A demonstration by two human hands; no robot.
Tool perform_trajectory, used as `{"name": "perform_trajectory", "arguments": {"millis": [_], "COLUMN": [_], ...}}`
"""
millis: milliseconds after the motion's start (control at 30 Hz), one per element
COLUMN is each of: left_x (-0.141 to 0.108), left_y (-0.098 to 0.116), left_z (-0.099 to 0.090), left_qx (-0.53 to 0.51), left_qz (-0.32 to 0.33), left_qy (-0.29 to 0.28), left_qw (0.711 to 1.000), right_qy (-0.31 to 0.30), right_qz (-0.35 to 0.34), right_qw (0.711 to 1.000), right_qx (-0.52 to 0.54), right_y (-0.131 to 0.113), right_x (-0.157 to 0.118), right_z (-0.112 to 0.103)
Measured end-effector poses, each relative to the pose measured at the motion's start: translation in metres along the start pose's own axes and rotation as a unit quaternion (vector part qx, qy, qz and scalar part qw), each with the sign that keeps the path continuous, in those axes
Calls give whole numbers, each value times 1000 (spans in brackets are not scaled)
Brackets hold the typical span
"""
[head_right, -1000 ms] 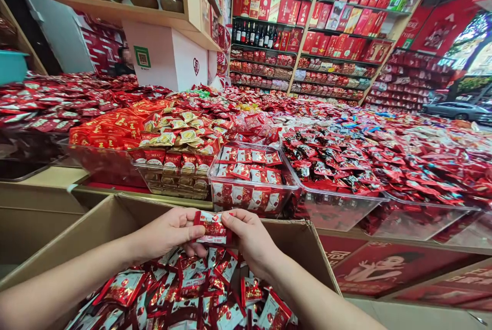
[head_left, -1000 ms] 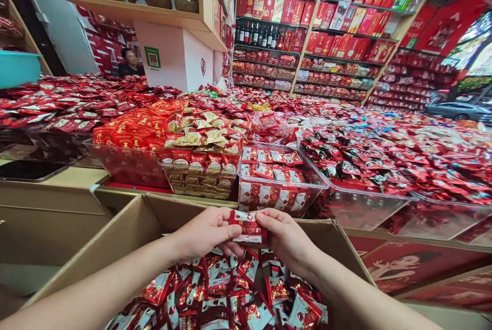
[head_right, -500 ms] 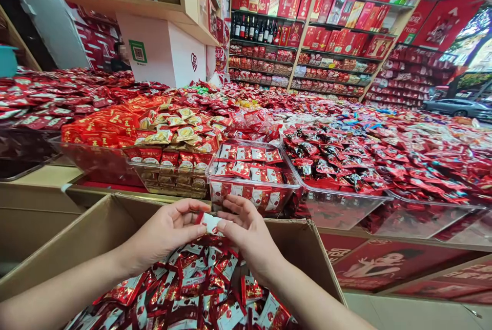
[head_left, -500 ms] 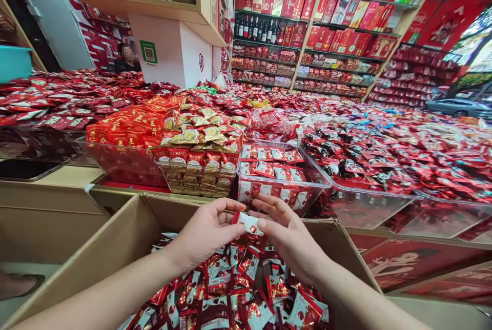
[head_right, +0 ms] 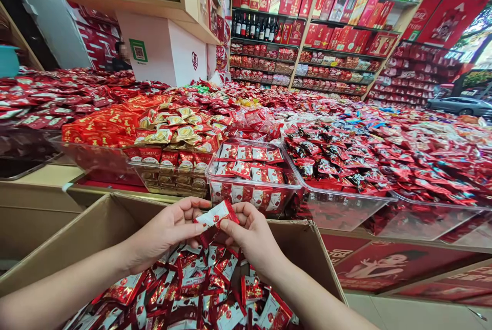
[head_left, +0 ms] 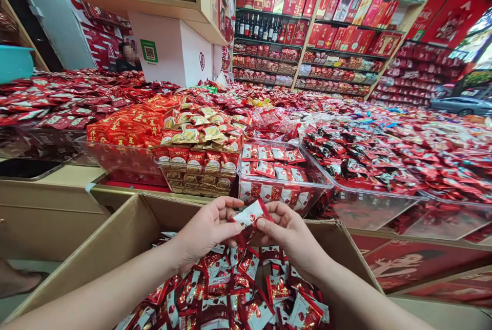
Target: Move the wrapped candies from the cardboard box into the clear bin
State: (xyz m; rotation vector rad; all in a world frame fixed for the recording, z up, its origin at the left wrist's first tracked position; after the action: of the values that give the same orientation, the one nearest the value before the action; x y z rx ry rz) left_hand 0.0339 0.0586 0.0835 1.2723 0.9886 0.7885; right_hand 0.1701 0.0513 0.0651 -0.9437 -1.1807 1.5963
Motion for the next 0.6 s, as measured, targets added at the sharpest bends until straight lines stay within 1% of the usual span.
{"name": "perform_trajectory", "arguments": {"millis": [33, 67, 100, 133, 167, 200, 267, 300, 367, 433, 467, 533, 600], "left_x": [1, 2, 3, 4, 5, 7, 14, 18, 25, 28, 29, 28, 26], "left_y": [4, 9, 16, 22, 28, 30, 26, 20, 9, 1, -2, -4, -4], "left_z": [-3, -8, -15, -23, -32, -39, -52, -57, -61, -62, -61, -60, -59], "left_qx": [36, 86, 148, 214, 278, 332, 412, 448, 516, 564, 578, 592, 596], "left_qz": [13, 42, 83, 128, 166, 189, 186, 173, 156, 151, 152, 158, 167], "left_qy": [-10, -4, 18, 51, 83, 108, 126, 123, 111, 111, 113, 116, 114], "left_qw": [999, 995, 985, 967, 943, 918, 883, 869, 835, 804, 793, 782, 777], "right_qy": [6, 15, 31, 53, 81, 108, 142, 146, 143, 137, 130, 98, 67], "right_qz": [-21, -49, -85, -129, -178, -226, -294, -300, -259, -185, -151, -103, -92], "right_qw": [1000, 998, 994, 987, 975, 958, 924, 913, 906, 899, 888, 854, 820], "right_qx": [-19, -38, -57, -80, -107, -136, -200, -233, -302, -374, -416, -501, -560], "right_y": [-5, -13, -25, -40, -57, -75, -108, -119, -128, -124, -119, -109, -101], "right_x": [-1, -1, -1, -1, 1, 5, 21, 33, 65, 97, 110, 129, 139], "right_z": [-2, -4, -7, -11, -16, -21, -28, -31, -35, -37, -36, -30, -23]}}
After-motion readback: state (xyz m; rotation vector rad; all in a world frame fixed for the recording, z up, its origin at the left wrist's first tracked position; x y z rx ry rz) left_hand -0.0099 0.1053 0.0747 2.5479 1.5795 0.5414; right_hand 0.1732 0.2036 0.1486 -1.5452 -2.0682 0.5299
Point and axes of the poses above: each hand's wrist, its own x-axis towards the middle knuckle, its own z-axis out of the palm, y = z × x, the point moved 5 cm from there along x, towards the middle knuckle, and after that the axes turned 1 degree about -y, right-handed, at the moved point
